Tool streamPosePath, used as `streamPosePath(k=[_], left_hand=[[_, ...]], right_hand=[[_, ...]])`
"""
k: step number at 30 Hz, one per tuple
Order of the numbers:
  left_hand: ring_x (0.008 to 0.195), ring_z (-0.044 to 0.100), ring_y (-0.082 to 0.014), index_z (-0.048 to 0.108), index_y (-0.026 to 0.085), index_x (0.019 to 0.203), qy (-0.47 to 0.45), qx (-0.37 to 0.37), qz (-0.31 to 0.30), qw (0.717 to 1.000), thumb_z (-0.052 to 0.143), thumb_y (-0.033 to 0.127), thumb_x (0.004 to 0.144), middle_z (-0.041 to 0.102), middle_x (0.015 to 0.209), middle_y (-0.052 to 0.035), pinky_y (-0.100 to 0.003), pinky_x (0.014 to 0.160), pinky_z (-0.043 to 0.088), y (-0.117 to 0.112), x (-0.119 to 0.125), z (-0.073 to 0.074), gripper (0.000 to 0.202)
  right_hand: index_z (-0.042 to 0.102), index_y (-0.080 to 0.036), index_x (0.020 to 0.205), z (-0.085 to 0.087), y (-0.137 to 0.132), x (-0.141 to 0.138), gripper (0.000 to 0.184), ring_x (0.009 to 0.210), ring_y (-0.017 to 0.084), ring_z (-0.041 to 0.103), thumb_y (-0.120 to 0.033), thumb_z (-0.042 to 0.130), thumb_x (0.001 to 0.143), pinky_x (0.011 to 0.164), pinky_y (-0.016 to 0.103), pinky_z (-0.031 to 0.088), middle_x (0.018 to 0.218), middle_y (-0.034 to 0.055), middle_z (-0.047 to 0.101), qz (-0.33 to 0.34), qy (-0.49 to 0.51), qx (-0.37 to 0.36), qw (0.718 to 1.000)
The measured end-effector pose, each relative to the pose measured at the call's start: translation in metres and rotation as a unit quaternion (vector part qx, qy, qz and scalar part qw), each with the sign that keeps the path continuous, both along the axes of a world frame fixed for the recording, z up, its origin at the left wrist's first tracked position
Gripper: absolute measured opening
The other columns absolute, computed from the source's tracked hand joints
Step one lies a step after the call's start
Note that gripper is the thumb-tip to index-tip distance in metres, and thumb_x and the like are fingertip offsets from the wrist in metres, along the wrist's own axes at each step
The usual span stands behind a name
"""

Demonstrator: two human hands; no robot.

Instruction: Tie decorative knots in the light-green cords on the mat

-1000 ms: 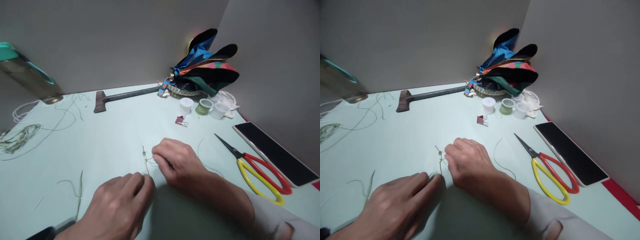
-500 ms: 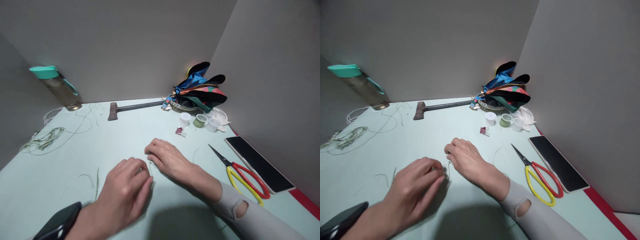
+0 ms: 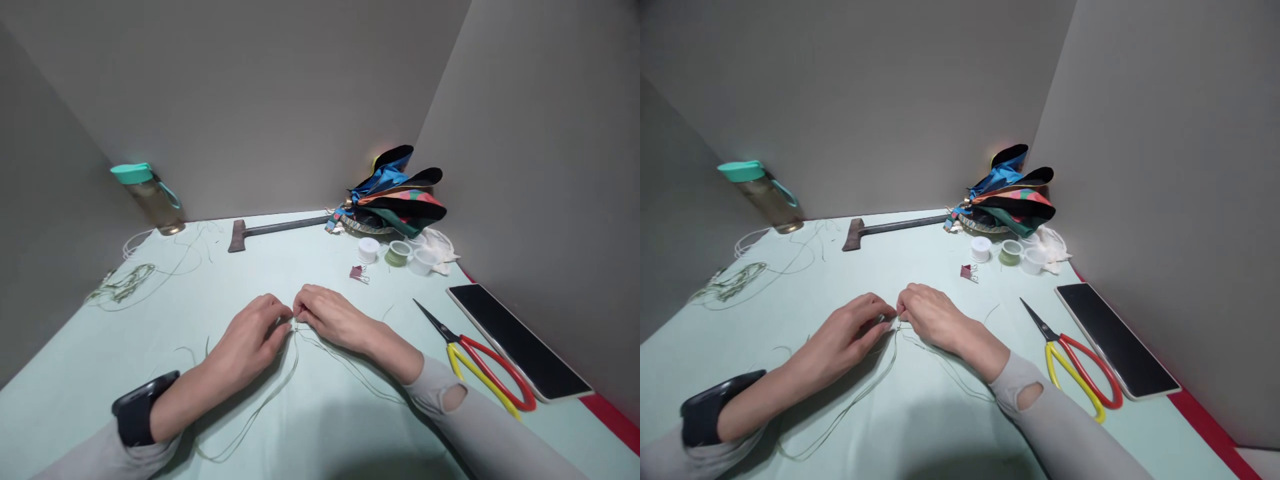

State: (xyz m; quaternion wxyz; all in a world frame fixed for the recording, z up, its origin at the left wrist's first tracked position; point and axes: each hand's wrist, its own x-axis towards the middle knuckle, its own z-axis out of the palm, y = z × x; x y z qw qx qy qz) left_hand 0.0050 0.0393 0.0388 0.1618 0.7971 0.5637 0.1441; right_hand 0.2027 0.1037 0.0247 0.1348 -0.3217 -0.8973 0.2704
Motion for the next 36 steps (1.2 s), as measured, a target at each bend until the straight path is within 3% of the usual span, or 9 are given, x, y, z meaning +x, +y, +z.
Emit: streamPosePath(k=[7, 12, 20, 26, 29, 31, 34, 36], left_hand=[[0.094, 0.074, -0.0227, 0.071, 0.017, 0.113, -0.041, -0.057, 0.063, 0.996, 0.07, 0.036, 0.103, 0.075, 0.111, -0.0062, -0.043, 0.085, 0.064, 0.011, 0.007, -0.005, 0.022], [0.095, 0.074, -0.0233, 0.071, 0.017, 0.116, -0.118, -0.098, 0.074, 0.985, 0.07, 0.037, 0.103, 0.075, 0.113, -0.0066, -0.043, 0.084, 0.065, 0.018, 0.004, -0.012, 0.024], [0.087, 0.074, -0.021, 0.07, 0.016, 0.116, -0.273, -0.175, 0.09, 0.942, 0.068, 0.039, 0.104, 0.075, 0.108, -0.0059, -0.04, 0.078, 0.065, 0.016, 0.004, -0.011, 0.026], [0.092, 0.074, -0.0224, 0.069, 0.017, 0.122, -0.348, -0.207, 0.078, 0.911, 0.07, 0.038, 0.103, 0.074, 0.116, -0.0074, -0.041, 0.079, 0.066, 0.011, 0.005, -0.007, 0.028], [0.088, 0.073, -0.0211, 0.069, 0.016, 0.117, -0.377, -0.208, 0.076, 0.9, 0.071, 0.038, 0.102, 0.074, 0.111, -0.0063, -0.039, 0.077, 0.065, 0.009, 0.005, 0.001, 0.026], [0.079, 0.07, -0.0183, 0.07, 0.016, 0.105, -0.397, -0.205, 0.072, 0.892, 0.071, 0.038, 0.102, 0.072, 0.098, -0.0026, -0.036, 0.072, 0.062, 0.004, 0.004, 0.011, 0.022], [0.071, 0.061, -0.0164, 0.066, 0.018, 0.088, -0.428, -0.196, 0.068, 0.88, 0.074, 0.038, 0.098, 0.062, 0.08, 0.003, -0.032, 0.068, 0.053, -0.005, 0.005, 0.03, 0.023], [0.076, 0.059, -0.0173, 0.067, 0.019, 0.086, -0.443, -0.196, 0.07, 0.872, 0.076, 0.04, 0.094, 0.06, 0.08, 0.0027, -0.031, 0.069, 0.047, -0.012, 0.006, 0.042, 0.024]], right_hand=[[0.067, -0.018, 0.129, 0.001, 0.001, 0.002, 0.032, 0.107, 0.026, 0.072, -0.037, 0.069, 0.103, 0.091, 0.047, 0.062, 0.128, 0.0096, 0.07, -0.008, 0.051, -0.051, 0.997], [0.066, -0.018, 0.129, 0.0, 0.001, 0.002, 0.032, 0.103, 0.025, 0.072, -0.038, 0.069, 0.104, 0.088, 0.045, 0.063, 0.126, 0.0093, 0.07, -0.029, 0.1, -0.099, 0.99], [0.067, -0.018, 0.127, 0.015, -0.002, 0.005, 0.031, 0.1, 0.023, 0.072, -0.038, 0.069, 0.104, 0.086, 0.044, 0.063, 0.123, 0.0086, 0.071, -0.058, 0.127, -0.143, 0.98], [0.069, -0.017, 0.12, 0.024, -0.006, 0.005, 0.027, 0.097, 0.022, 0.072, -0.038, 0.069, 0.104, 0.084, 0.042, 0.063, 0.117, 0.0073, 0.072, -0.062, 0.14, -0.147, 0.977], [0.07, -0.016, 0.114, 0.027, -0.003, 0.007, 0.026, 0.09, 0.021, 0.071, -0.04, 0.069, 0.103, 0.081, 0.04, 0.062, 0.109, 0.0056, 0.072, -0.065, 0.167, -0.156, 0.971], [0.069, -0.017, 0.106, 0.034, -0.003, 0.009, 0.023, 0.083, 0.018, 0.068, -0.039, 0.068, 0.104, 0.076, 0.036, 0.058, 0.096, 0.0021, 0.07, -0.065, 0.194, -0.163, 0.965], [0.066, -0.02, 0.093, 0.055, -0.009, 0.014, 0.019, 0.074, 0.015, 0.057, -0.037, 0.068, 0.101, 0.067, 0.029, 0.045, 0.08, -0.0032, 0.061, -0.053, 0.227, -0.18, 0.956], [0.066, -0.02, 0.088, 0.07, -0.018, 0.015, 0.021, 0.072, 0.014, 0.052, -0.038, 0.072, 0.097, 0.065, 0.029, 0.04, 0.078, -0.0041, 0.061, -0.041, 0.234, -0.199, 0.951]])
